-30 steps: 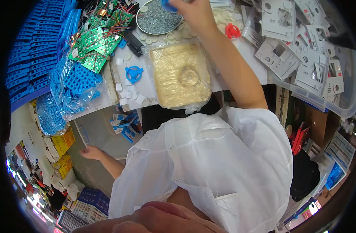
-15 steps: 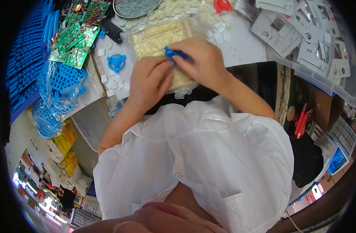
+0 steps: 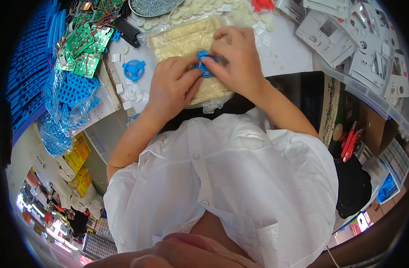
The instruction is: Assembling a handheld electronic toy by installing a circuit board and internal components.
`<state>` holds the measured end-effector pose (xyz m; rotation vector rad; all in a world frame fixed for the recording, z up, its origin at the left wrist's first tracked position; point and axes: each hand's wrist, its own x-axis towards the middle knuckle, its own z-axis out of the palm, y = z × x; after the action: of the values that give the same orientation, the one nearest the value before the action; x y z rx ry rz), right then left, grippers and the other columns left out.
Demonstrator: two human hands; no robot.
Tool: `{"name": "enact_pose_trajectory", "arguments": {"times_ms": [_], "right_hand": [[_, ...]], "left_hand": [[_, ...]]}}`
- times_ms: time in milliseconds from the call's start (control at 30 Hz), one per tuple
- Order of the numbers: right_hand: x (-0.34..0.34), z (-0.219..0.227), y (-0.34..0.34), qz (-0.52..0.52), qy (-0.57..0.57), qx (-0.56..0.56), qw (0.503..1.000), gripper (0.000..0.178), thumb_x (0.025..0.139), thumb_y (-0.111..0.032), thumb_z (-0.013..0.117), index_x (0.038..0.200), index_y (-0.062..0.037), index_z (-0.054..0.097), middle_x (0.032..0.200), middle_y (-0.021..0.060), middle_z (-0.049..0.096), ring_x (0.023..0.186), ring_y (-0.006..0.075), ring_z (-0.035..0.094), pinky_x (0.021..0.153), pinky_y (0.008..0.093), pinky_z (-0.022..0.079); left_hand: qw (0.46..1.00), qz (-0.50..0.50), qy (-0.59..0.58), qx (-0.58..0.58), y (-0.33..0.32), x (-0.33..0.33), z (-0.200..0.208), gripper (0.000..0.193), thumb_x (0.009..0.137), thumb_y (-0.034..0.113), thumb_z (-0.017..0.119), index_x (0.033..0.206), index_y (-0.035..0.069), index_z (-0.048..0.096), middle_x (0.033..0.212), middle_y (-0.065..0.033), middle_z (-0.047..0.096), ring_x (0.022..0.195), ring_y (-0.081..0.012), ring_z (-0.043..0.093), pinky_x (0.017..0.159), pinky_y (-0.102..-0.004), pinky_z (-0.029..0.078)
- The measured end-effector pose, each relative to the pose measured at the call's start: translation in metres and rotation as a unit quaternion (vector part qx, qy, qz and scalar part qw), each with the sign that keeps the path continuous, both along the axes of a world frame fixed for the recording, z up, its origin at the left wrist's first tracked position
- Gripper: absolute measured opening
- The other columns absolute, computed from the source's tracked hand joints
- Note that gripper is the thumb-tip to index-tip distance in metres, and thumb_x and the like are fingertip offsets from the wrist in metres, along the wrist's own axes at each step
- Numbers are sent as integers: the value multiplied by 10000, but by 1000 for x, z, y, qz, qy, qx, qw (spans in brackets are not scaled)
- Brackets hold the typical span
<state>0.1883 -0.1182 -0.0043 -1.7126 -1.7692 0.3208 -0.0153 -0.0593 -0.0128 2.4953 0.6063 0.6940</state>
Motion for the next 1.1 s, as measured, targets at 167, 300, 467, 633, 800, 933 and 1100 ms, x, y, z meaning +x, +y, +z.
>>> {"name": "enact_pose_trajectory", "arguments": {"times_ms": [167, 300, 467, 633, 800, 933, 1100], "right_hand": [[-6, -12, -4, -31, 32, 11, 999, 159, 755, -106, 817, 856, -76, 697, 1151, 86, 623, 1077, 348, 500, 901, 423, 466], [2, -4, 1, 38, 14, 9, 999, 166, 772, -71, 787, 893, -72, 673, 1120, 87, 629, 1044, 352, 524, 894, 421, 469], [9, -1, 8, 89, -8, 43, 995, 176, 776, -60, 774, 908, -66, 658, 1100, 89, 632, 1009, 349, 541, 880, 407, 477], [35, 18, 10, 121, -2, -64, 991, 238, 773, -52, 817, 982, -42, 704, 1194, 79, 653, 1146, 287, 560, 930, 370, 484], [133, 60, 41, -87, -231, 188, 951, 477, 802, -285, 859, 1216, -106, 704, 1367, 104, 629, 1290, 291, 539, 1035, 439, 438], [183, 65, 61, -223, -416, 93, 877, 673, 841, -404, 817, 1411, -119, 602, 1505, 181, 521, 1365, 357, 495, 1129, 515, 360], [228, 60, 51, -194, -198, 73, 958, 576, 943, -208, 707, 1485, -102, 543, 1528, 173, 513, 1358, 310, 534, 1095, 410, 432]], "left_hand": [[998, -46, 17, 34, 9, -4, -2, 239, 735, 97, 793, 959, 86, 712, 1122, -43, 676, 1013, -275, 624, 896, -424, 487], [995, -50, 38, 76, 9, -5, 1, 200, 741, 111, 755, 937, 92, 718, 1124, -29, 672, 1012, -254, 621, 917, -435, 479], [989, -48, 79, 117, 10, -6, 10, 172, 773, 142, 705, 936, 88, 717, 1115, -20, 662, 1029, -230, 608, 992, -463, 448], [980, -83, 135, 116, 5, -3, 15, 220, 786, 146, 705, 994, 76, 707, 1136, -40, 654, 1042, -235, 604, 1031, -484, 421], [998, -17, 65, 15, -2, -5, 25, 306, 785, 126, 758, 1078, 75, 685, 1157, -66, 650, 1007, -274, 617, 1012, -488, 438], [999, -35, 22, -25, 25, -16, 72, 347, 771, 108, 798, 1095, 73, 680, 1154, -87, 664, 969, -307, 639, 917, -443, 494], [991, 65, 53, 101, 126, -61, 96, 270, 863, 254, 744, 1021, 41, 699, 1011, -118, 684, 820, -298, 629, 745, -406, 515]]}}
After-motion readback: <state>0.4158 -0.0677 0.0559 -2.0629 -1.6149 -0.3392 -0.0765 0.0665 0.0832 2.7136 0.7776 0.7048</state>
